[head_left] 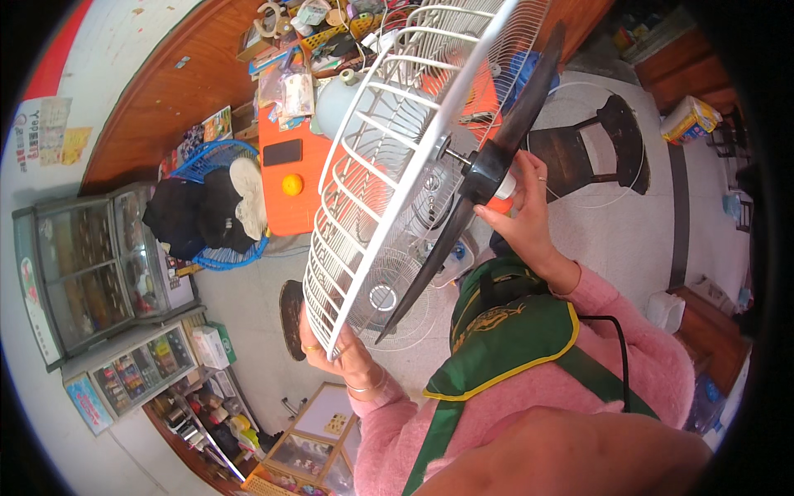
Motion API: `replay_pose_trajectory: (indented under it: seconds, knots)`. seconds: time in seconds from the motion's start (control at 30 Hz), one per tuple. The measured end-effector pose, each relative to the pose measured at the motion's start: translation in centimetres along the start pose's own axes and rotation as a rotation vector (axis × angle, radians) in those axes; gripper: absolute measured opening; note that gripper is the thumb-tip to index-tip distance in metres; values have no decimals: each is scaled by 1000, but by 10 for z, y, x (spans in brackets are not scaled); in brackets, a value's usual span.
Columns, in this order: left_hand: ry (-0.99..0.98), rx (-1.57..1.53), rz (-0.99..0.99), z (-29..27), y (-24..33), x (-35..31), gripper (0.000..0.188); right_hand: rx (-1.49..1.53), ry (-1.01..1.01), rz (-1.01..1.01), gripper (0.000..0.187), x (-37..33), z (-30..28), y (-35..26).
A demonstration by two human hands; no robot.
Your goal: The person assembles a standing fan by attaching the front grille, inserting the fan blade, and securing it with a nut. They then attach the rear grille and tighten the assembly.
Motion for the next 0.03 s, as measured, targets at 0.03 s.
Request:
replay_pose_trajectory:
  seconds: [0.03]
  knots:
    - [0,13,11,0,2,-1,40,1,-5,-14,86,0,1,-2]
Point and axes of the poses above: each hand's wrist, its own x-axis towards the middle knuckle, its own z-axis out of the palm, y = z × x, the point moved 10 cm from there along x, towards the middle knuckle, and after that the axes turned 7 degrees about z, right-handed, at the moved point
